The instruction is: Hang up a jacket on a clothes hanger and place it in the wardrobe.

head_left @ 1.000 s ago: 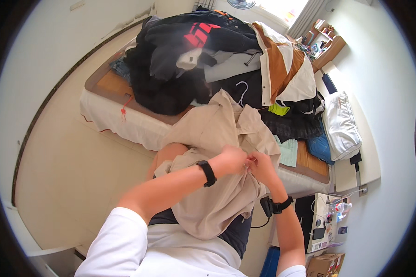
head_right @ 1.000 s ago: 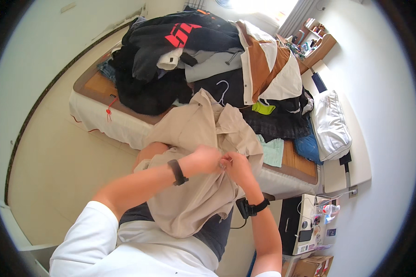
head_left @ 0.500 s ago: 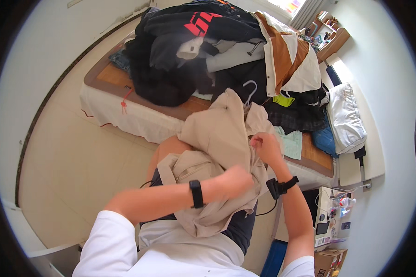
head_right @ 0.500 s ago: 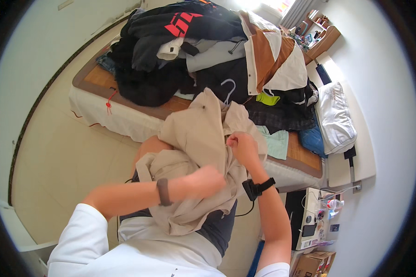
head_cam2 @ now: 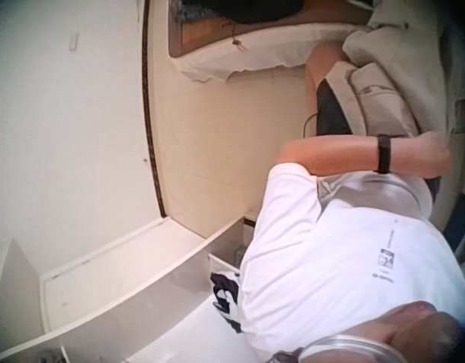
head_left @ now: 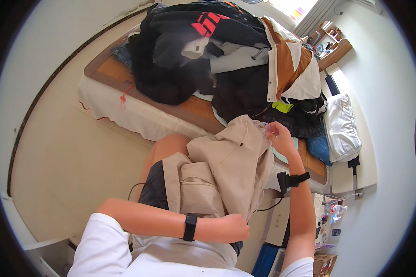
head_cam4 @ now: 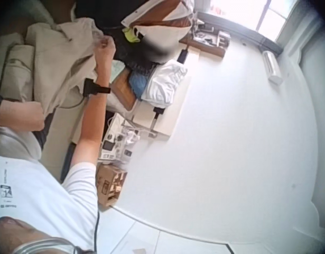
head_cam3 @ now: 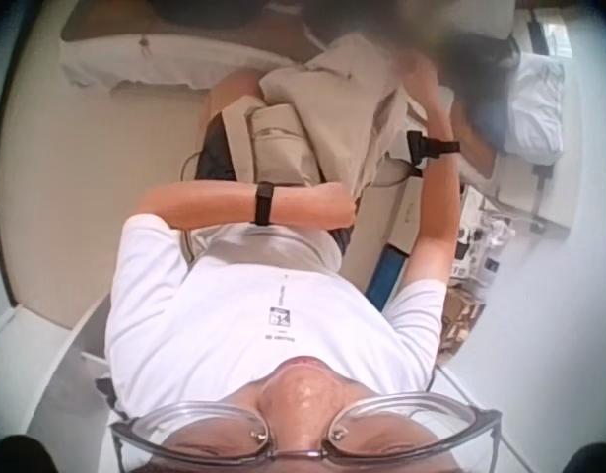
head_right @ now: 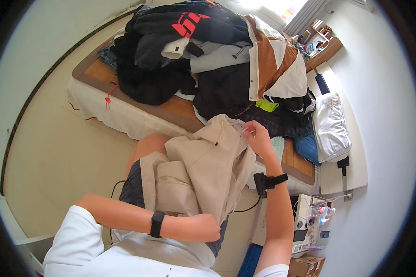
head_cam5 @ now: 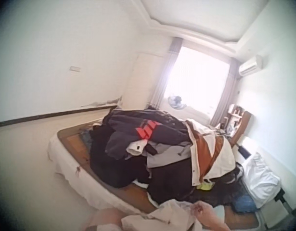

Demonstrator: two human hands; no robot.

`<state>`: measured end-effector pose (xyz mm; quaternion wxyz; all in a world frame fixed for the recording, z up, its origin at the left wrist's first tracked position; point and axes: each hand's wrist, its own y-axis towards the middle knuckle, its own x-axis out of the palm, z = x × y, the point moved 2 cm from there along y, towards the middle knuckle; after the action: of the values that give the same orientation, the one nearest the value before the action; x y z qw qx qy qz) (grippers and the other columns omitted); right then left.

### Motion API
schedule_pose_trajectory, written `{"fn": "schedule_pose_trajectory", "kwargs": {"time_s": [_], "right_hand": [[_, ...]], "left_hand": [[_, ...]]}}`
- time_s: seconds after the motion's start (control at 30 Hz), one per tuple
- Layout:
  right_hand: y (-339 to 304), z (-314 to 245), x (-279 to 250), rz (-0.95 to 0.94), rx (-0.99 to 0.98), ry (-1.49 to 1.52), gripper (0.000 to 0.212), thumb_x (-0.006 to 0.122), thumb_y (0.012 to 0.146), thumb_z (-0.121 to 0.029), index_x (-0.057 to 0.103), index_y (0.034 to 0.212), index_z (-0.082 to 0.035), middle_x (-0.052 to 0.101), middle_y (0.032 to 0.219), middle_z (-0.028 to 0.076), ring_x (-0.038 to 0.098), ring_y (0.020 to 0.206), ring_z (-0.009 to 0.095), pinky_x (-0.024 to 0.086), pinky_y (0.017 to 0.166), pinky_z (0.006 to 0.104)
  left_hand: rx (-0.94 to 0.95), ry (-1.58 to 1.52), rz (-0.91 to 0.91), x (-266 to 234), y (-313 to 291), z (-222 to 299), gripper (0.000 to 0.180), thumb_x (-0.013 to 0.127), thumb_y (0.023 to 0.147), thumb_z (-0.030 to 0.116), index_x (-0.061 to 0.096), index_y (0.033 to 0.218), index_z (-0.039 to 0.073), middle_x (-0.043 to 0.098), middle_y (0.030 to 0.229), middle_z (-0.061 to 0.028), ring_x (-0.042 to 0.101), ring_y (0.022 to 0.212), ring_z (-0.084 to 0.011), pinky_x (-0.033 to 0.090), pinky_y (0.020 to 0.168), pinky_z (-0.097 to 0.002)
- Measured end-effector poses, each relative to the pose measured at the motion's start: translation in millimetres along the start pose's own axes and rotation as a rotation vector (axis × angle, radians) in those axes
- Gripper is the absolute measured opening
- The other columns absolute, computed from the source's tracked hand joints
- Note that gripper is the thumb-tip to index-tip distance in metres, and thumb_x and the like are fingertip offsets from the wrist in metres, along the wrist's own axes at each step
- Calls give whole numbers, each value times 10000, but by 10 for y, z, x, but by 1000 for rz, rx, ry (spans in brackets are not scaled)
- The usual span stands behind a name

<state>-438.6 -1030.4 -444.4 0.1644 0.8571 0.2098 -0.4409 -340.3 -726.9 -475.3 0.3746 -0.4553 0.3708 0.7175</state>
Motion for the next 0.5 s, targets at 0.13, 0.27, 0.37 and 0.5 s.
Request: {"fn": "schedule_pose_trajectory", "kwargs": {"time_s": [0.13,0.27,0.37,0.5], "right_hand": [[-47,-65,50,-324,-241,185,197,633,939,-113,664,1116,-31,667,966,9,580,863,110,505,768,308],[-93,-173,54,-289,-212,161,184,605,972,-134,676,1096,-17,649,889,5,547,809,112,480,802,285],[-108,-285,31,-202,-152,19,198,575,1002,-163,682,1051,-3,630,838,-5,539,798,106,478,779,281],[-139,-511,-175,77,-180,184,266,557,1023,-200,670,927,21,656,813,24,605,749,109,503,730,262]], "left_hand": [[20,27,31,96,-25,16,58,693,733,128,671,694,92,692,706,-58,692,685,-258,499,564,-361],[11,28,-22,163,13,18,45,689,745,139,682,712,108,698,723,-51,698,701,-254,501,565,-361],[3,42,-59,203,37,60,49,684,756,154,689,727,115,704,740,-45,703,724,-249,505,578,-361],[4,13,-45,265,-17,93,69,672,776,177,696,753,117,708,763,-49,705,754,-248,514,615,-366]]}}
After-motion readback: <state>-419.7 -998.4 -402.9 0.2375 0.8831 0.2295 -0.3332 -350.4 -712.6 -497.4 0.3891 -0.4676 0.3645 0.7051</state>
